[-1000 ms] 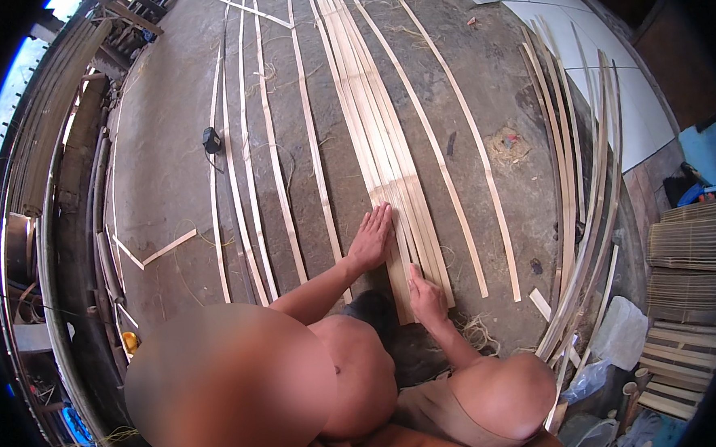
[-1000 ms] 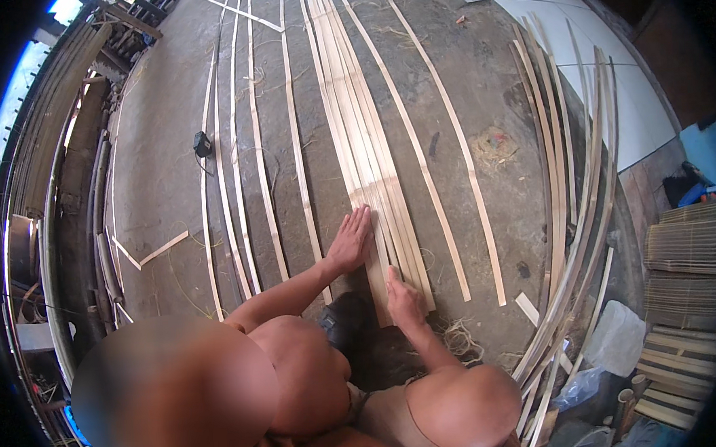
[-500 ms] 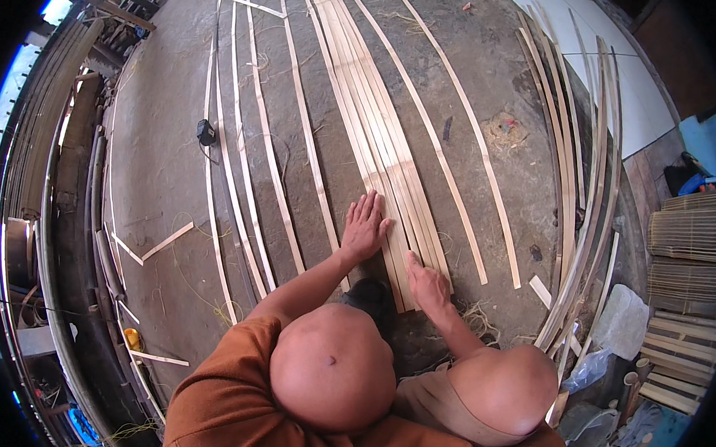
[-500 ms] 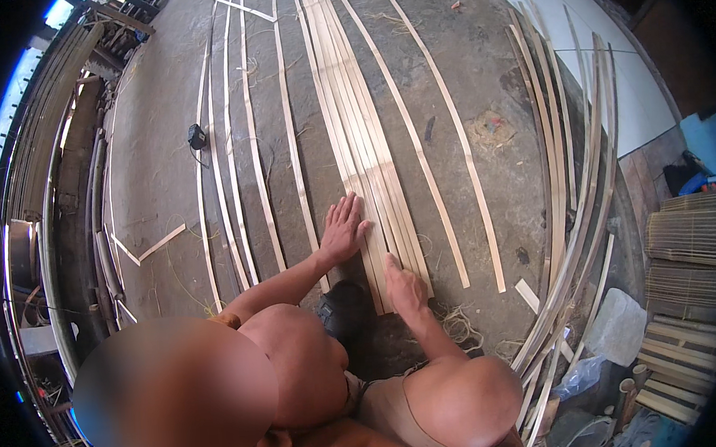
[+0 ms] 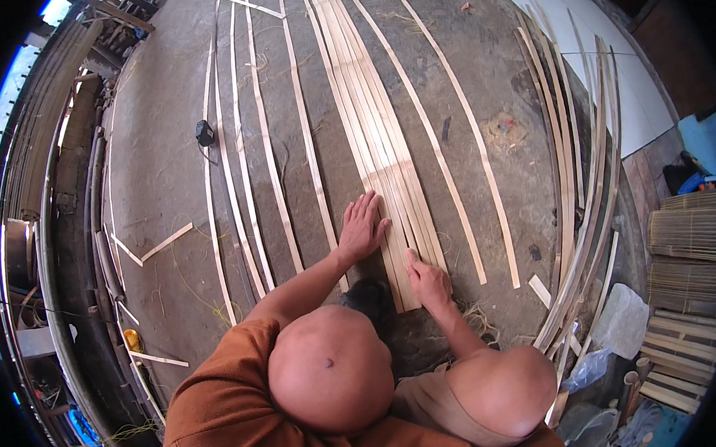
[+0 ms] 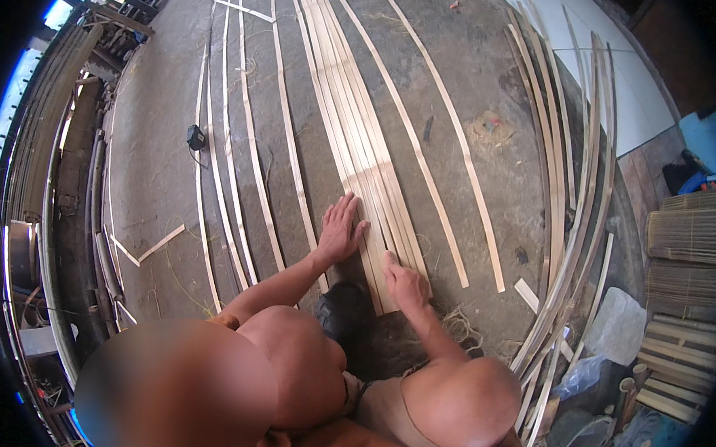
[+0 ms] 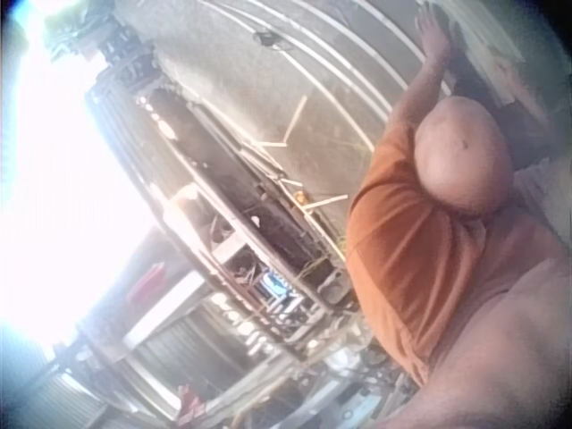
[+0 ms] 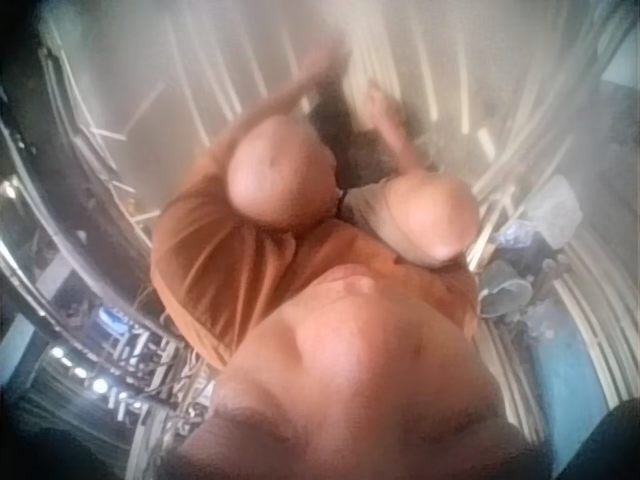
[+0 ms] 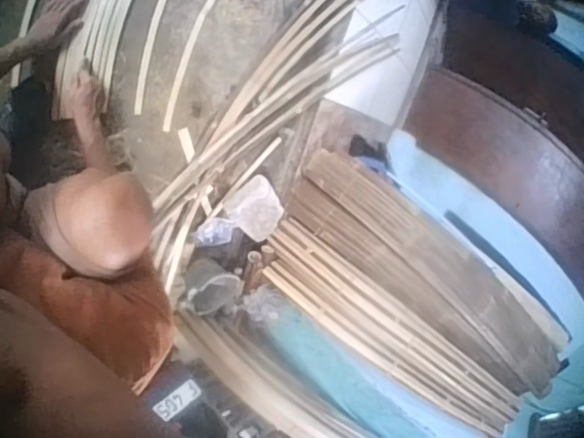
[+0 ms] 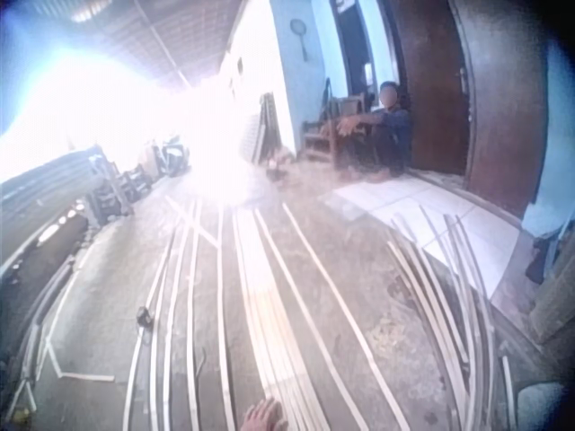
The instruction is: The person sits on the floor and arranges long thin bamboo strips into parallel rows, then stands and places a bundle of strips onto a rack. The person handles the strips by hand without using tools.
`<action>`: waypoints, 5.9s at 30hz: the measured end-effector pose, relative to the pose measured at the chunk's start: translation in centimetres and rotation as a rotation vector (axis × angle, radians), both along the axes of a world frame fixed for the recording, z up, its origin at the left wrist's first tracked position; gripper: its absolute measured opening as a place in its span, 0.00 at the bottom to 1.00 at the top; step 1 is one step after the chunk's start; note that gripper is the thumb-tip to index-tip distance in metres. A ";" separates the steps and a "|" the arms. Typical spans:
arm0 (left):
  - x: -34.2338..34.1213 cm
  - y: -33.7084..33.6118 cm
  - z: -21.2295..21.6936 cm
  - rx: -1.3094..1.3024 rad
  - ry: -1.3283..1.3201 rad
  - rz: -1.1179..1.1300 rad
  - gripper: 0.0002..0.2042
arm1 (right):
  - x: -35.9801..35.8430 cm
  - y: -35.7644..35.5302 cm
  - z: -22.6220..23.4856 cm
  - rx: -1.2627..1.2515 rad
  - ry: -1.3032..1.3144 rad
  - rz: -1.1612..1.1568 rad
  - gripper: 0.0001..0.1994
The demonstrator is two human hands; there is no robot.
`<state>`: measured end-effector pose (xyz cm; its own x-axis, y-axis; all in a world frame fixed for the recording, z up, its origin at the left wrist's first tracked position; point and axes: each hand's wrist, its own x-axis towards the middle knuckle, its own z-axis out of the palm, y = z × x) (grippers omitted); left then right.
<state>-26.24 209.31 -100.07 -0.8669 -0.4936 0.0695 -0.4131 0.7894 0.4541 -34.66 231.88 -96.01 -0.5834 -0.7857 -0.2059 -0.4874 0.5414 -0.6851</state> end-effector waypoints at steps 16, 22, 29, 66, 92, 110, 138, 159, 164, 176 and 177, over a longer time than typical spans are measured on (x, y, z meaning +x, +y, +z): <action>-5.0 -0.2 2.3 0.478 -0.179 0.717 0.20 | -0.3 0.6 0.7 -0.185 -0.050 -0.084 0.20; -3.4 -1.6 -1.3 0.788 0.482 0.895 0.17 | 2.8 -0.4 1.6 -0.469 -0.033 -0.024 0.19; -2.2 -2.5 -1.9 0.596 0.402 0.818 0.22 | 5.7 -0.6 -0.8 -0.395 -0.088 -0.085 0.18; -6.6 2.5 2.0 0.042 0.015 0.217 0.36 | -9.3 7.9 2.5 0.176 0.208 -0.294 0.24; -8.1 7.4 0.4 -0.078 -0.266 -0.070 0.38 | -6.2 8.1 0.1 -0.124 -0.102 -0.162 0.17; -6.7 4.5 2.1 0.056 -0.129 -0.061 0.34 | 0.4 4.4 2.5 -0.338 -0.166 -0.167 0.22; 0.8 -6.7 0.0 0.614 0.428 0.532 0.23 | 8.8 -1.6 0.6 -0.183 -0.562 -0.015 0.25; -8.2 7.1 2.2 -0.002 -0.234 -0.292 0.39 | -9.9 10.5 1.0 0.031 0.255 -0.277 0.21; -8.4 7.9 1.6 -0.007 -0.293 -0.299 0.40 | -14.0 14.0 -0.1 0.177 0.489 -0.435 0.21; -9.3 7.8 1.9 -0.033 -0.232 -0.133 0.36 | -6.9 8.4 2.6 -0.364 -0.065 -0.426 0.20; -9.1 7.5 1.7 -0.016 -0.238 -0.116 0.36 | -5.9 7.9 1.6 -0.376 -0.031 -0.403 0.19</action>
<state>-35.32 216.85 -98.40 -0.9104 -0.3906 -0.1364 -0.4133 0.8440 0.3418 -40.54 239.74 -94.37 -0.8513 -0.5241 0.0238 -0.2687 0.3965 -0.8778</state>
